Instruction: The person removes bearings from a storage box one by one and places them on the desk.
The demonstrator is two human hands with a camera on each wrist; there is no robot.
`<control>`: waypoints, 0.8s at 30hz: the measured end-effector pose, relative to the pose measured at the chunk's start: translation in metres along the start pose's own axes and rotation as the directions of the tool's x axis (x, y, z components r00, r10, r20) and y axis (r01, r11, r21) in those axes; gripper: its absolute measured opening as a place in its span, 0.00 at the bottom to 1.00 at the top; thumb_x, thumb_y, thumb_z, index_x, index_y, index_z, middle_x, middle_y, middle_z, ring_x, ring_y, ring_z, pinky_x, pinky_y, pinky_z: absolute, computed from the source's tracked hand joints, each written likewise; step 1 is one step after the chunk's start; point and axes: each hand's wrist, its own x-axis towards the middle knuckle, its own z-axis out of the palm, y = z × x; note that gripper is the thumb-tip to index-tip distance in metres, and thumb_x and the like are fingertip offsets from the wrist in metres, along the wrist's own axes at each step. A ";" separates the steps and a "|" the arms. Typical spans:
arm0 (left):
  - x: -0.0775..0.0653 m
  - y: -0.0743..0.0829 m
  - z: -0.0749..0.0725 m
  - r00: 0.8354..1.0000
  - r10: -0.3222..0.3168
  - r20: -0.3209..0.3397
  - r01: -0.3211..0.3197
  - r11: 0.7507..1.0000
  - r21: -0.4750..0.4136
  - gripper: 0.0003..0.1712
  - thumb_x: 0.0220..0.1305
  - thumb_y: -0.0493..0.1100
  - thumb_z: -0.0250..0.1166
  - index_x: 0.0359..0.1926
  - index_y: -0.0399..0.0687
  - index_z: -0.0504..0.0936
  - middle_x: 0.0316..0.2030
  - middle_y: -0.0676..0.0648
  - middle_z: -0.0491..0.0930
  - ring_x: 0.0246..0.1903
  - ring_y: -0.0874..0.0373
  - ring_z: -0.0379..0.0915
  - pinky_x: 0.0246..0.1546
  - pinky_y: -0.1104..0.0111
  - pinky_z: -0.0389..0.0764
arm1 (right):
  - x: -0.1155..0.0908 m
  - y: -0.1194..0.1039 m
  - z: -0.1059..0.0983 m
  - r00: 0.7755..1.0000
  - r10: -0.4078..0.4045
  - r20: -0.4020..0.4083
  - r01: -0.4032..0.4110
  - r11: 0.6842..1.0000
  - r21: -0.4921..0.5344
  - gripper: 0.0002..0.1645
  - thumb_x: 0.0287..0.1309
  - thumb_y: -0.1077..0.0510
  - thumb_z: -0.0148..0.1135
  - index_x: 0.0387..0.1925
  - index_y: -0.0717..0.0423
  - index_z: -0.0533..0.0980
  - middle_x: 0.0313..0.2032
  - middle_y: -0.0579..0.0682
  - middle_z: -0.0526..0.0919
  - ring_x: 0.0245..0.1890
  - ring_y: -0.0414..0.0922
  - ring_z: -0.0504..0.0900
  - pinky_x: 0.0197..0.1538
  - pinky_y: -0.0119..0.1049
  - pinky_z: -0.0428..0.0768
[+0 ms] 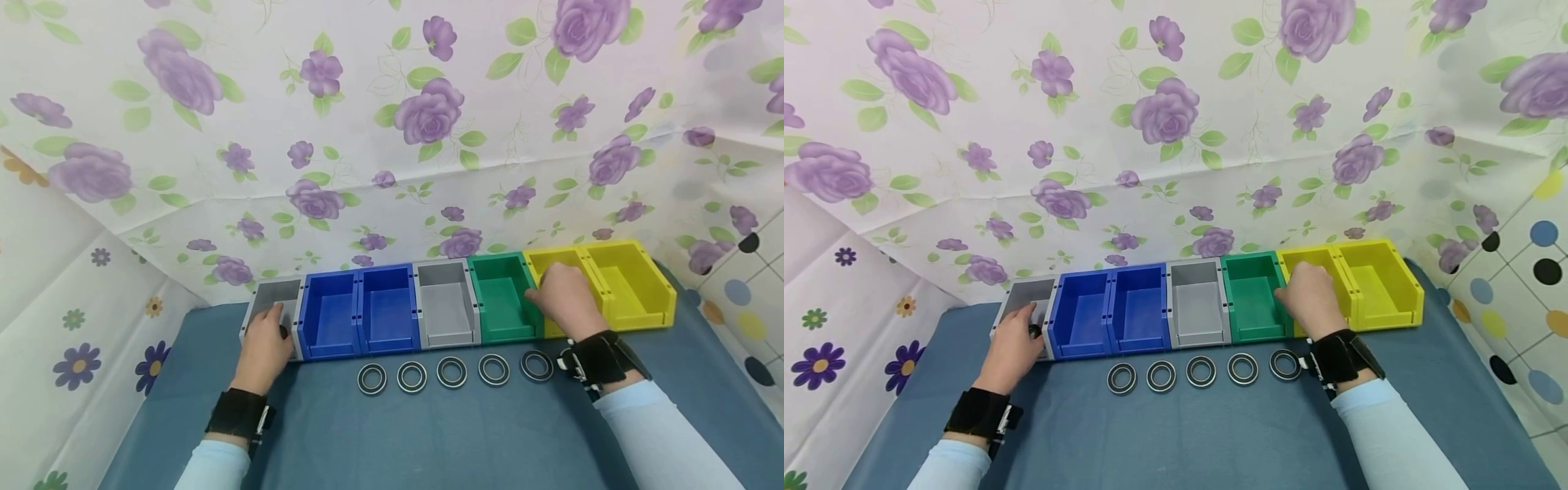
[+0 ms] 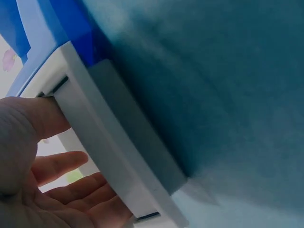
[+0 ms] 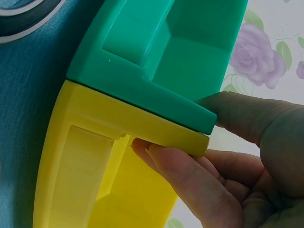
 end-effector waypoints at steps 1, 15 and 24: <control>0.001 0.001 -0.001 1.000 -0.008 0.008 0.008 1.000 0.003 0.33 0.53 0.34 0.63 0.61 0.30 0.65 0.51 0.28 0.68 0.51 0.37 0.66 0.48 0.47 0.68 | 0.000 0.000 0.000 1.000 0.001 -0.001 -0.001 1.000 0.000 0.22 0.55 0.49 0.63 0.12 0.57 0.72 0.13 0.49 0.67 0.18 0.46 0.68 0.23 0.37 0.67; 0.007 0.004 -0.002 0.996 -0.060 0.064 0.060 0.998 0.004 0.30 0.50 0.31 0.61 0.57 0.30 0.70 0.51 0.29 0.69 0.53 0.37 0.64 0.51 0.48 0.67 | 0.000 0.002 0.001 1.000 0.000 -0.010 0.001 1.000 0.012 0.22 0.55 0.49 0.63 0.12 0.56 0.71 0.12 0.48 0.65 0.15 0.45 0.68 0.21 0.36 0.66; 0.014 0.001 -0.003 0.979 -0.073 0.189 0.073 0.997 0.006 0.20 0.52 0.32 0.59 0.49 0.30 0.76 0.40 0.35 0.77 0.39 0.45 0.73 0.38 0.53 0.73 | 0.001 0.003 0.001 1.000 0.002 0.002 -0.002 1.000 0.010 0.22 0.55 0.49 0.63 0.13 0.57 0.72 0.12 0.48 0.66 0.16 0.45 0.68 0.22 0.36 0.67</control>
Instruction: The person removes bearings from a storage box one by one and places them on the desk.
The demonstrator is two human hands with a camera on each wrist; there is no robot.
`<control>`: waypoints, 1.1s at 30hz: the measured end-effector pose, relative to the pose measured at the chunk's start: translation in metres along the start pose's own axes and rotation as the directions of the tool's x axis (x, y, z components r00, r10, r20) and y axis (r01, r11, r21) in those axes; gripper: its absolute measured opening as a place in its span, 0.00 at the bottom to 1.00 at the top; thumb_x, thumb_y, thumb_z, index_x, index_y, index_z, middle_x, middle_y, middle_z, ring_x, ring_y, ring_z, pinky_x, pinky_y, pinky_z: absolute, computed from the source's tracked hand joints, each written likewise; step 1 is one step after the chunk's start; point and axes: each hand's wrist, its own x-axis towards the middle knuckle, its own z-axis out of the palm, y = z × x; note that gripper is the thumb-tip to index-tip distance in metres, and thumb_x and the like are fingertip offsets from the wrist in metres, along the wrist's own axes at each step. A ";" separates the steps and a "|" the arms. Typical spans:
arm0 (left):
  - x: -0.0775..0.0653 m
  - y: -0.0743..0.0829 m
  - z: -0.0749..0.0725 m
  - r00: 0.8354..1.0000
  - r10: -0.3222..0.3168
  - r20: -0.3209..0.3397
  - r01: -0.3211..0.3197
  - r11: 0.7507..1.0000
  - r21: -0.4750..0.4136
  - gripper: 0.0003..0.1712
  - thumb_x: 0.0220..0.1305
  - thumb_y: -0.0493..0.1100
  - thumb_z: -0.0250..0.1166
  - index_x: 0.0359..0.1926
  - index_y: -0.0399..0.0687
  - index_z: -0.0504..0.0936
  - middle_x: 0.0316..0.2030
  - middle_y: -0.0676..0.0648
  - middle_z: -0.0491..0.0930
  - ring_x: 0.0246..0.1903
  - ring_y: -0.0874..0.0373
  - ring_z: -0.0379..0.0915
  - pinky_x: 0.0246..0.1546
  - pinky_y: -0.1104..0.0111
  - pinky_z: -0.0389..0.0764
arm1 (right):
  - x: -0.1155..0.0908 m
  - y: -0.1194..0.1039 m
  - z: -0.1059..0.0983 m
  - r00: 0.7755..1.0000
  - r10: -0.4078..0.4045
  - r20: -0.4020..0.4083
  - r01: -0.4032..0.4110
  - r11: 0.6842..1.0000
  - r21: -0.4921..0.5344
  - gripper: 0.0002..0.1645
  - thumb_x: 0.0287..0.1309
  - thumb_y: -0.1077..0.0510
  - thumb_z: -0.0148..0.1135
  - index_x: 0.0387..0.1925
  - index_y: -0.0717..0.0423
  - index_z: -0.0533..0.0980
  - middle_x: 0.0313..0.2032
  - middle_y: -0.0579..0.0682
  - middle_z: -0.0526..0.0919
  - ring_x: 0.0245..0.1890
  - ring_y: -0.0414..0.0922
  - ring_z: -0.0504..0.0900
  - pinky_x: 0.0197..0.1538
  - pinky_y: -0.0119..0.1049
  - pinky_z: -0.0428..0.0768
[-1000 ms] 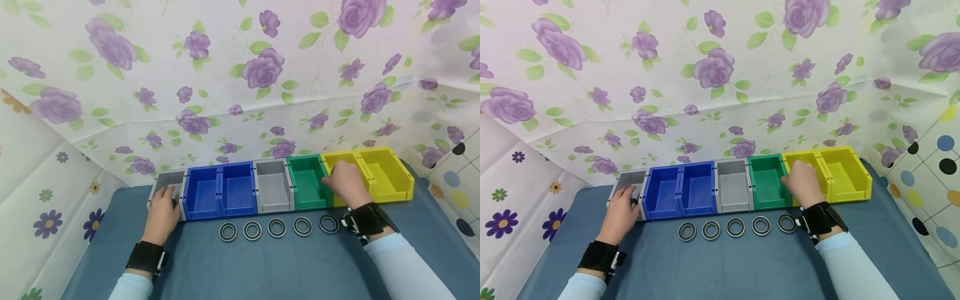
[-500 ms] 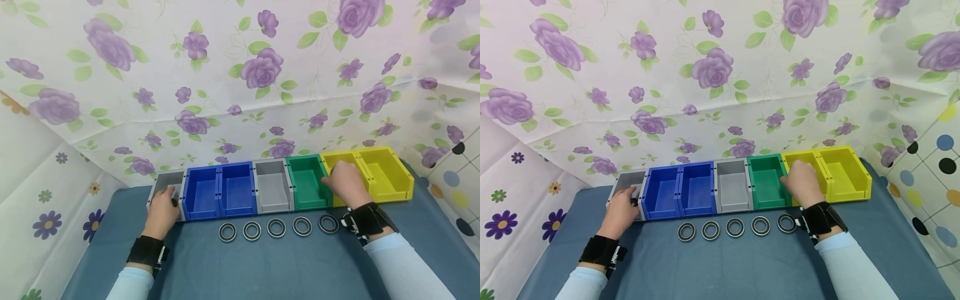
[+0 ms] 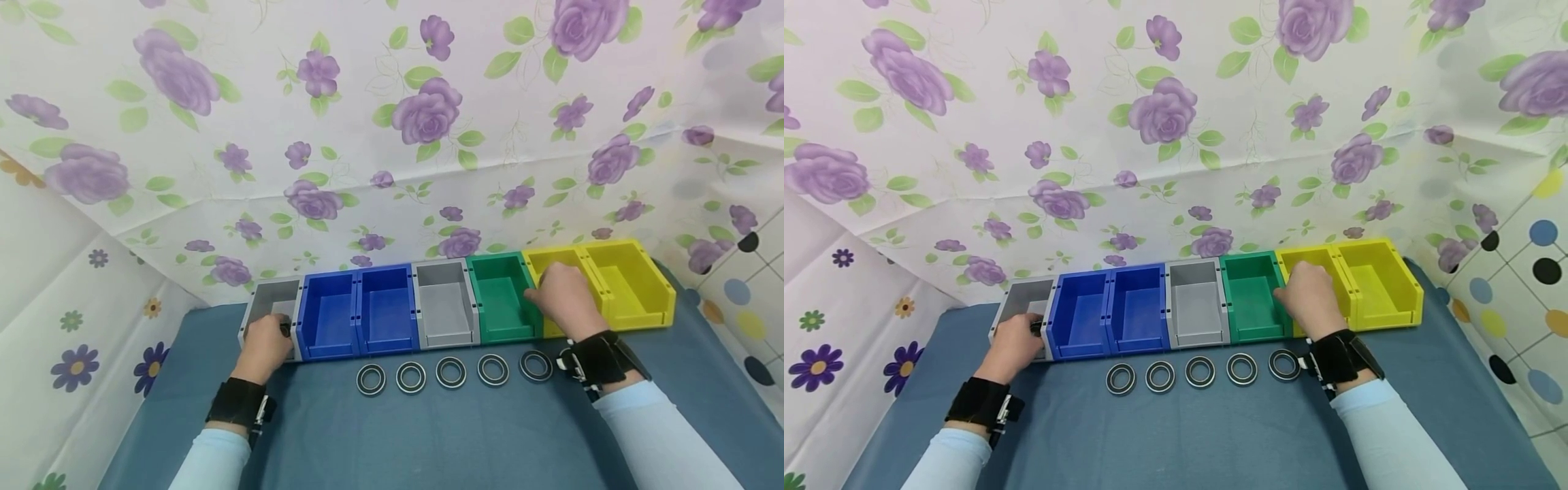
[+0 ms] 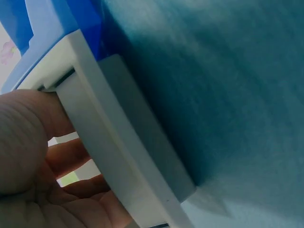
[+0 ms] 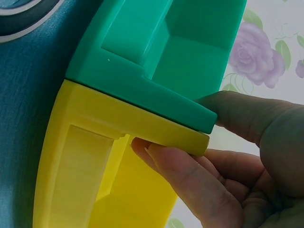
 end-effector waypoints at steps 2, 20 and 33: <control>0.001 0.000 -0.001 1.000 -0.011 0.016 0.011 1.000 0.003 0.19 0.52 0.32 0.59 0.47 0.31 0.77 0.37 0.37 0.78 0.35 0.47 0.73 0.35 0.54 0.74 | 0.000 0.000 0.000 1.000 0.002 -0.002 -0.002 1.000 0.002 0.22 0.55 0.49 0.63 0.12 0.57 0.71 0.12 0.48 0.66 0.16 0.45 0.68 0.22 0.36 0.67; -0.003 -0.003 0.002 0.999 0.006 -0.048 -0.005 1.000 0.028 0.10 0.51 0.34 0.60 0.37 0.34 0.78 0.28 0.42 0.77 0.27 0.52 0.71 0.28 0.58 0.73 | -0.001 -0.001 -0.001 1.000 0.009 -0.017 -0.009 1.000 -0.006 0.23 0.54 0.49 0.64 0.11 0.56 0.70 0.11 0.47 0.64 0.14 0.45 0.67 0.21 0.36 0.66; -0.016 0.000 0.002 0.948 0.026 -0.319 -0.078 0.985 -0.151 0.29 0.62 0.42 0.59 0.62 0.34 0.65 0.49 0.30 0.69 0.49 0.38 0.66 0.44 0.48 0.71 | -0.002 -0.002 -0.001 1.000 -0.004 -0.013 0.004 1.000 -0.006 0.24 0.55 0.49 0.64 0.11 0.56 0.70 0.11 0.47 0.64 0.15 0.45 0.67 0.21 0.36 0.66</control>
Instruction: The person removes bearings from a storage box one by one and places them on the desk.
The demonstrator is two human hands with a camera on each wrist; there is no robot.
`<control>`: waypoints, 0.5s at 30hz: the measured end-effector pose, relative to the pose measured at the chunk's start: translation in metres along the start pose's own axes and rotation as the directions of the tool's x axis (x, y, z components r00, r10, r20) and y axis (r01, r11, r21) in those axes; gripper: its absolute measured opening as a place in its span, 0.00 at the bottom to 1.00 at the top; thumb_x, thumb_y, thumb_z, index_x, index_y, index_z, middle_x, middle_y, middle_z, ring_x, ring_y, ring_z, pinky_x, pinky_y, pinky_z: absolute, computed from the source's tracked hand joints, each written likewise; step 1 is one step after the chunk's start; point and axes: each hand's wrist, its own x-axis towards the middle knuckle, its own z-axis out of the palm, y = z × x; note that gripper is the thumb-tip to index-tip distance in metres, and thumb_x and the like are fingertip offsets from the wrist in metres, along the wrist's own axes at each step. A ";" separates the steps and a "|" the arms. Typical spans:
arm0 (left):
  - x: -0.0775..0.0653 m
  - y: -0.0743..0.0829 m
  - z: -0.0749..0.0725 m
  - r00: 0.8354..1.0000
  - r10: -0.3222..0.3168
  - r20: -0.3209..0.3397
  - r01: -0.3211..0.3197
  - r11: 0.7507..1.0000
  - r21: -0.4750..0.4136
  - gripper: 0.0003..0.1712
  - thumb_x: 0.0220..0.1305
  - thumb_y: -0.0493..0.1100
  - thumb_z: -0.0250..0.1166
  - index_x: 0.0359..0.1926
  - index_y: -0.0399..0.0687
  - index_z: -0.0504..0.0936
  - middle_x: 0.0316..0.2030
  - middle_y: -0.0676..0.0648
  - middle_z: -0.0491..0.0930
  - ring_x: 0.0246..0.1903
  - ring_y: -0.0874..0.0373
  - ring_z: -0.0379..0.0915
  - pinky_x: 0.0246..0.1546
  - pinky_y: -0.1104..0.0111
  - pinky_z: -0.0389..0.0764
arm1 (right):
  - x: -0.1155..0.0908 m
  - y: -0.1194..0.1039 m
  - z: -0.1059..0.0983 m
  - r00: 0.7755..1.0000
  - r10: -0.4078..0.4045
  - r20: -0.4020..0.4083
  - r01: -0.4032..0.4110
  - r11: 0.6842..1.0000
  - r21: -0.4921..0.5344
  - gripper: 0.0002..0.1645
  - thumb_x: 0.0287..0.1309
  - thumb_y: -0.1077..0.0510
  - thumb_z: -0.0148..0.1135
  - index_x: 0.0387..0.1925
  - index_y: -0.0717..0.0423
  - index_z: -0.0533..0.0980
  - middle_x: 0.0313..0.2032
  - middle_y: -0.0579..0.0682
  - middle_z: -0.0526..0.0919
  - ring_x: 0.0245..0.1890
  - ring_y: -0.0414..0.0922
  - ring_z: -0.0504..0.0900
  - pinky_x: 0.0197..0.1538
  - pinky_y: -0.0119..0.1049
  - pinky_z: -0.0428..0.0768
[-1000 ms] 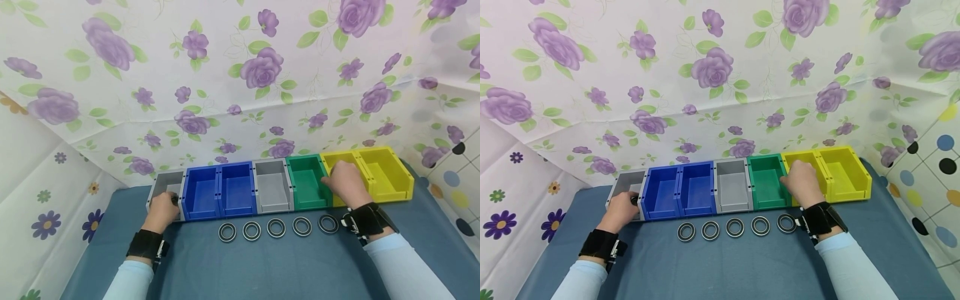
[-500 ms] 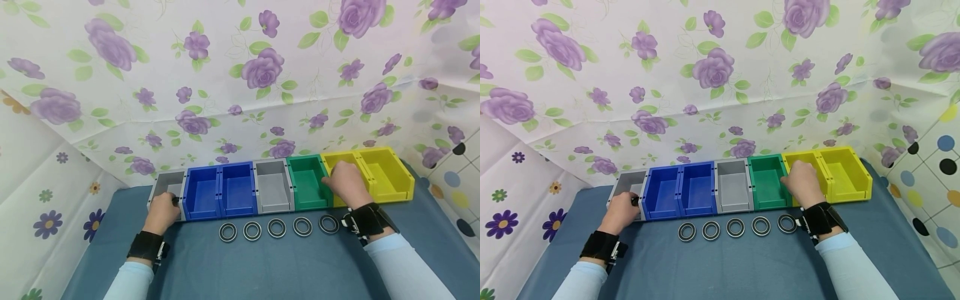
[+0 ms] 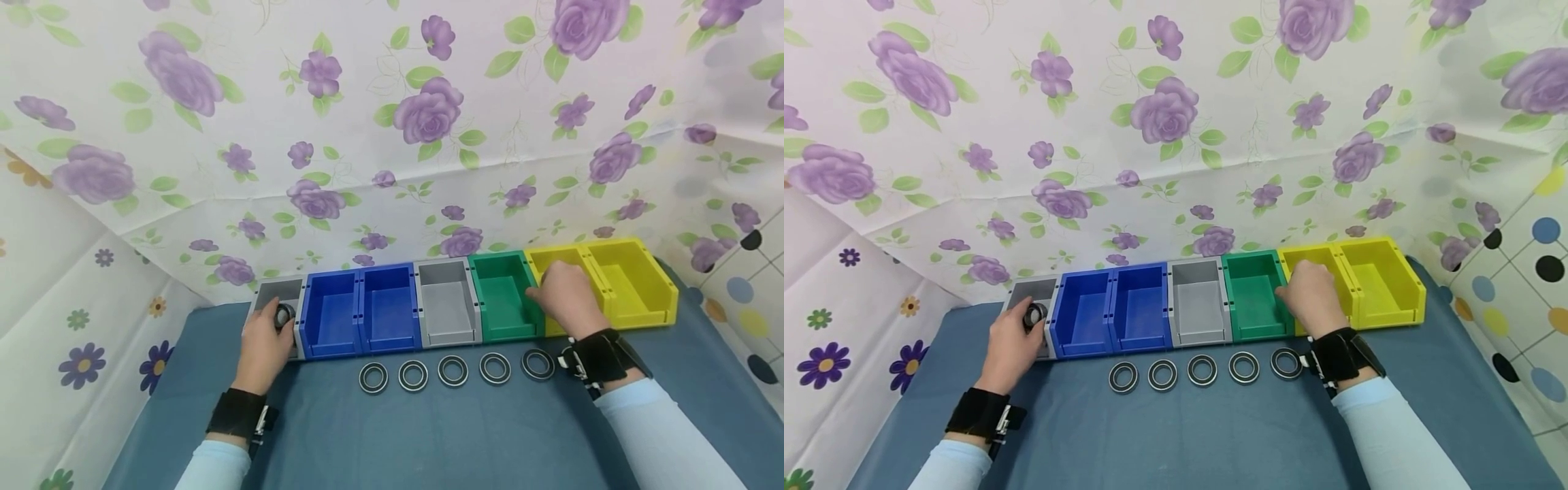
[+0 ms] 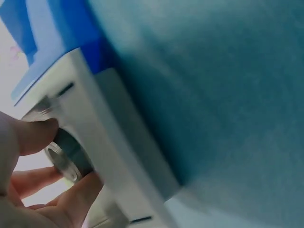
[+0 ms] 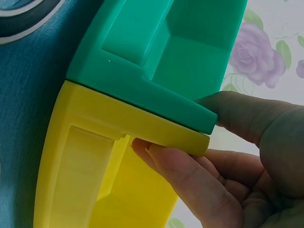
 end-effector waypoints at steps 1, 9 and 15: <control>-0.001 0.001 -0.002 0.999 0.006 -0.032 -0.006 1.000 -0.011 0.30 0.63 0.42 0.60 0.63 0.35 0.65 0.49 0.30 0.68 0.49 0.38 0.65 0.44 0.48 0.72 | 0.000 0.000 0.000 1.000 0.002 -0.002 -0.002 1.000 0.000 0.24 0.55 0.49 0.64 0.11 0.56 0.70 0.11 0.47 0.64 0.15 0.45 0.67 0.21 0.36 0.66; -0.010 0.016 -0.022 0.981 0.057 -0.187 -0.071 0.995 -0.065 0.31 0.64 0.46 0.60 0.65 0.43 0.65 0.52 0.35 0.66 0.49 0.44 0.64 0.40 0.53 0.73 | 0.001 0.000 -0.002 1.000 0.008 0.006 -0.008 1.000 -0.005 0.24 0.54 0.49 0.64 0.11 0.57 0.70 0.12 0.48 0.65 0.16 0.45 0.68 0.22 0.37 0.67; -0.022 0.031 -0.033 0.969 0.121 -0.217 -0.137 0.989 -0.060 0.30 0.61 0.48 0.63 0.61 0.41 0.68 0.50 0.36 0.68 0.45 0.48 0.68 0.37 0.57 0.75 | 0.000 -0.001 -0.001 1.000 0.017 0.011 -0.017 1.000 0.002 0.24 0.54 0.49 0.64 0.11 0.56 0.70 0.12 0.48 0.65 0.16 0.45 0.68 0.22 0.36 0.66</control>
